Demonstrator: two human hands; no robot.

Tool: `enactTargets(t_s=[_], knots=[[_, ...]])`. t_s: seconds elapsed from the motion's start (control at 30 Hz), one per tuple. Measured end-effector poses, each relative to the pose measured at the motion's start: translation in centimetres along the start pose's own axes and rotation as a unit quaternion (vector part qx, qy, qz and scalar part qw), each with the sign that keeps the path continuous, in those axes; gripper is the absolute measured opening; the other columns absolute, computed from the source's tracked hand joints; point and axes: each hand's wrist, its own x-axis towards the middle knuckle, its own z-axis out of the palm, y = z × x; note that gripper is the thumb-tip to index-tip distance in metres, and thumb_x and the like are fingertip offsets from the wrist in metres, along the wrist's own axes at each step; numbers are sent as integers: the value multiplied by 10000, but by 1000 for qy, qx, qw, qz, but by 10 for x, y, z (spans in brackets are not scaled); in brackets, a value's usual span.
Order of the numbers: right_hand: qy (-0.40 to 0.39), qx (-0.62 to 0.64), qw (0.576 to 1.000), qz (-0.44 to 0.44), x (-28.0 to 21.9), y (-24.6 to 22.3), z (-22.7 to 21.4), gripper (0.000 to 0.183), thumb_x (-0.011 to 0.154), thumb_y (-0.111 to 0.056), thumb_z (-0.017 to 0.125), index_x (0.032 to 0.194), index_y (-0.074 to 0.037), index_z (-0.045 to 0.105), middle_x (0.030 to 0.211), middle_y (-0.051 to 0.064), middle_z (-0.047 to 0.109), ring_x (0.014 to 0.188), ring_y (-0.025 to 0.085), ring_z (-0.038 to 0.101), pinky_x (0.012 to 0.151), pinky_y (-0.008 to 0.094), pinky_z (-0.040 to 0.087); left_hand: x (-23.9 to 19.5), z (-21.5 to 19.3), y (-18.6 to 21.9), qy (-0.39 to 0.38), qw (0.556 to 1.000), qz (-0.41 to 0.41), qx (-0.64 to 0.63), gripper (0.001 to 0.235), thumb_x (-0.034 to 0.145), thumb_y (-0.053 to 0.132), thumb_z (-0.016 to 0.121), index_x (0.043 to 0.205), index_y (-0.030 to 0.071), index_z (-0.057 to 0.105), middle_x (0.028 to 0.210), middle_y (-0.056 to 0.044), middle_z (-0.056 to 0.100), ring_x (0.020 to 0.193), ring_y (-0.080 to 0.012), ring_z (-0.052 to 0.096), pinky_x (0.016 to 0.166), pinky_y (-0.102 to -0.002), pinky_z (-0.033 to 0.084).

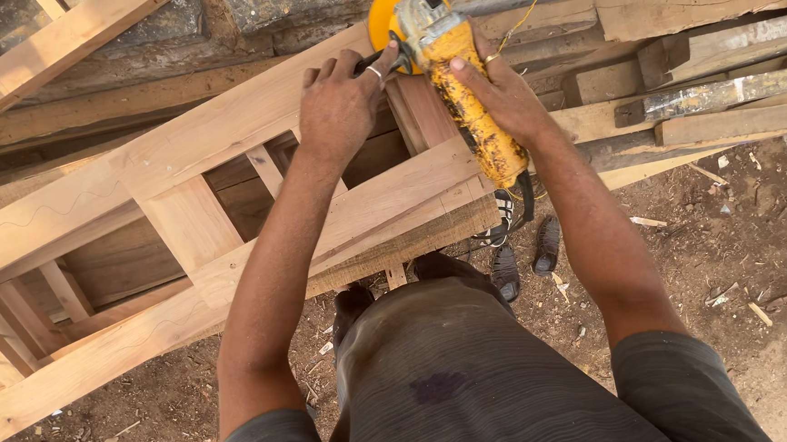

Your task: The person uses an angle grinder with a sanding disc to smooth the edges and surfaces of a wooden frame. They move the tool along the frame's edges and corners, then flip the frame to work on the other side.

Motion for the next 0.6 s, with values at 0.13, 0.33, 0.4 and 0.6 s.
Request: enactTargets(t_s=[0.13,0.33,0.4,0.6], knots=[[16,47,999,12,-21,6,-12,816,1016,-602,509,1661,-181,241,1562,204,514,1432,313,507,1170,417,399,6,8,20,-13,1000,19,3,493,1001,285,697,1478,343,587,1021,-59,621,919,-198,656,854,-432,556],[12,97,995,-25,-44,17,-6,752,1073,-521,533,1662,-121,295,1561,184,537,1402,273,521,1160,393,423,-9,13,33,-21,999,25,-10,526,967,297,697,1473,365,569,1024,-64,629,921,-186,667,847,-437,582],[23,92,996,1,-51,20,-7,795,1057,-530,541,1665,-119,235,1573,174,499,1402,262,511,1146,393,415,-14,16,38,-19,999,28,-8,539,963,262,694,1472,380,564,1033,-53,633,942,-174,676,885,-451,580],[38,70,991,108,-77,28,-6,831,998,-541,524,1663,-170,190,1450,168,606,1247,212,629,1029,360,518,-29,17,55,-34,998,49,-10,585,917,282,663,1480,381,537,1071,-97,643,1004,-242,698,914,-489,570]])
